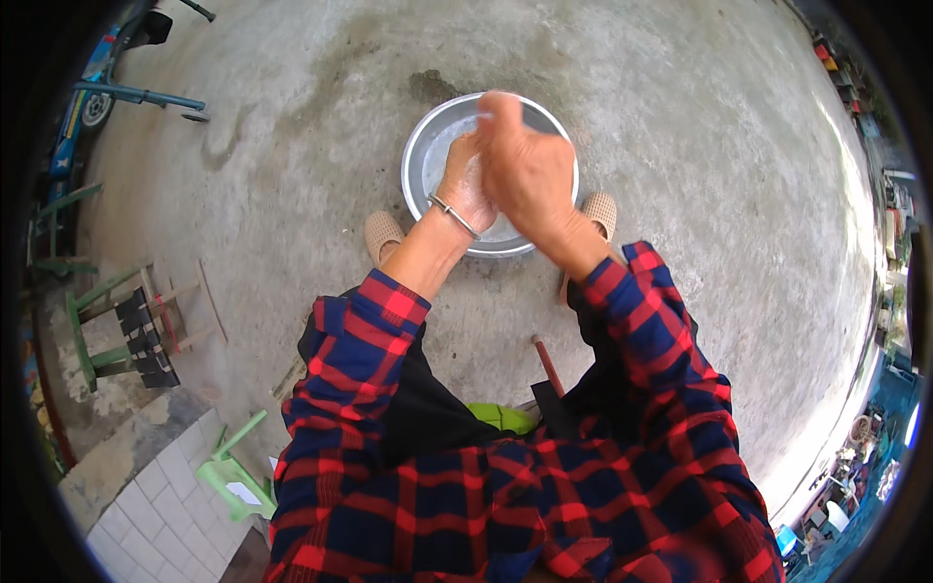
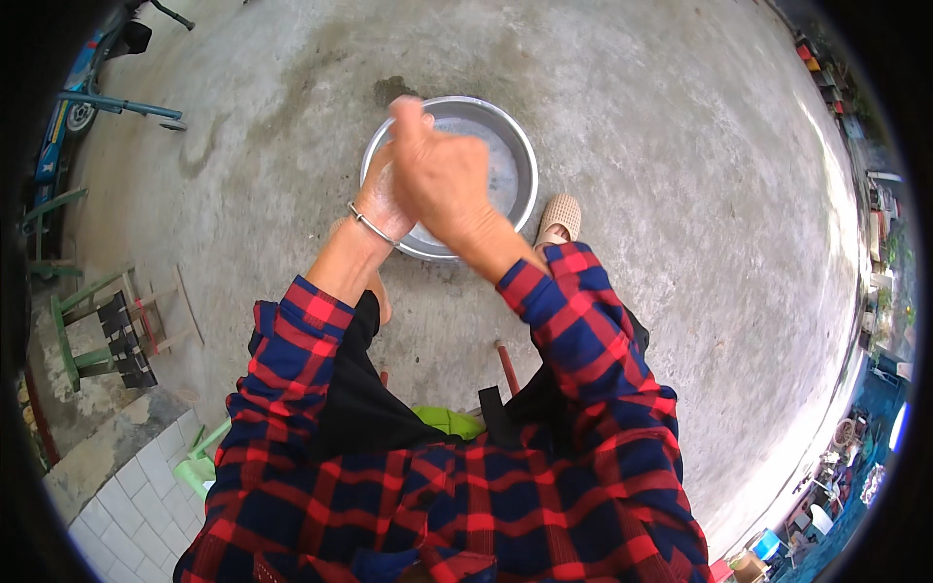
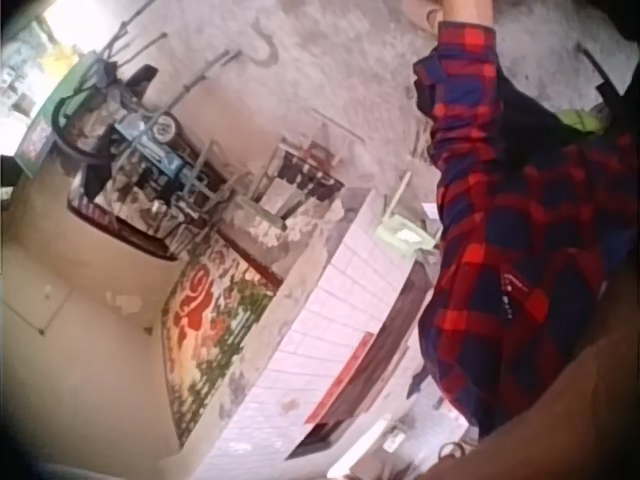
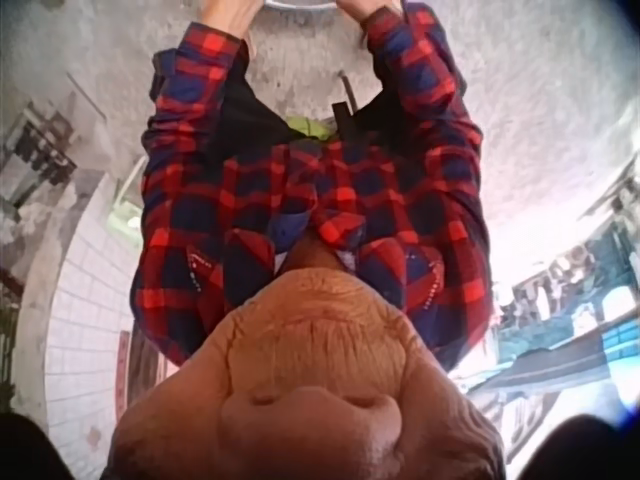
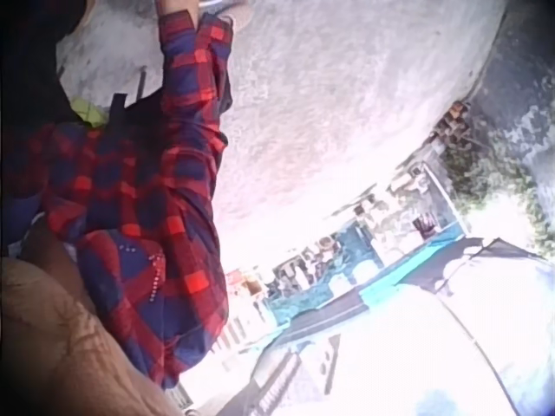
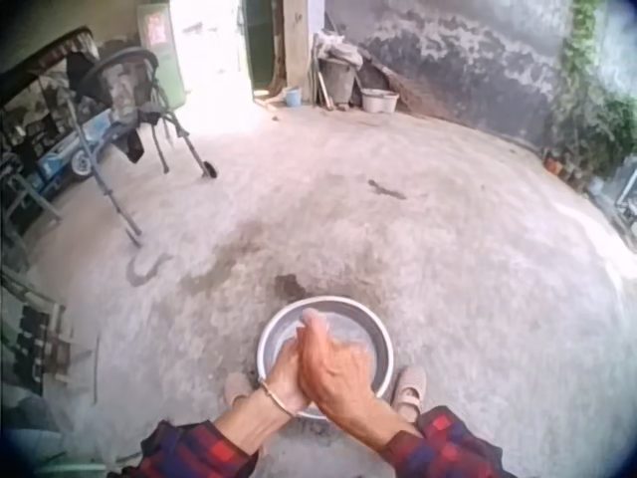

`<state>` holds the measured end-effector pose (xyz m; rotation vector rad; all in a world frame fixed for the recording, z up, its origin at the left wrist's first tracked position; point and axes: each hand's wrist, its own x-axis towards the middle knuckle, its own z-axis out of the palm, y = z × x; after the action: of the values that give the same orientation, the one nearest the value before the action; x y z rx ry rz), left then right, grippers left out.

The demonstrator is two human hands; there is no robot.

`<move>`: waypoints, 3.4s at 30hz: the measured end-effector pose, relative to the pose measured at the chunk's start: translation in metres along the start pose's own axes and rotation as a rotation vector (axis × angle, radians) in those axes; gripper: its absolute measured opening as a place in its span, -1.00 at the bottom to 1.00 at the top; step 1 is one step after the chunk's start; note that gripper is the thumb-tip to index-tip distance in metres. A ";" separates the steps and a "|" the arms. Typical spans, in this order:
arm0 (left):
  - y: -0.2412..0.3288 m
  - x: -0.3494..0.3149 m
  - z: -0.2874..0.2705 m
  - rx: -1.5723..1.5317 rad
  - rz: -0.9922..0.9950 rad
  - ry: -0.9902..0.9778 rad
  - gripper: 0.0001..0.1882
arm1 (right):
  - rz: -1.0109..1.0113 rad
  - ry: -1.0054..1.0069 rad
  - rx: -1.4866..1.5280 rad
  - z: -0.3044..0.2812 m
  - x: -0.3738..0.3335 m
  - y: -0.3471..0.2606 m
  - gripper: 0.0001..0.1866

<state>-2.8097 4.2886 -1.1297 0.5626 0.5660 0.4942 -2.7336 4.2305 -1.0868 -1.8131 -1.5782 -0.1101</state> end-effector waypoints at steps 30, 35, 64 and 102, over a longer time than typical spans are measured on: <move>0.038 -0.018 0.031 0.170 0.254 0.207 -0.53 | 0.778 -0.096 1.243 -0.024 0.019 0.042 -0.67; 0.042 -0.019 0.032 0.225 0.286 0.250 -0.51 | 0.742 -0.279 1.406 -0.023 0.019 0.050 -0.69; 0.029 -0.005 0.017 0.109 0.293 0.319 -0.60 | 0.587 -0.243 1.305 -0.035 0.017 0.008 -0.87; 0.067 -0.015 0.015 0.371 0.142 0.102 -0.74 | 0.668 -0.537 1.224 -0.056 0.032 0.074 -0.87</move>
<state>-2.8300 4.3241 -1.0723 0.9394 0.7245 0.5588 -2.6386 4.2264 -1.0626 -1.2287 -0.8322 1.4162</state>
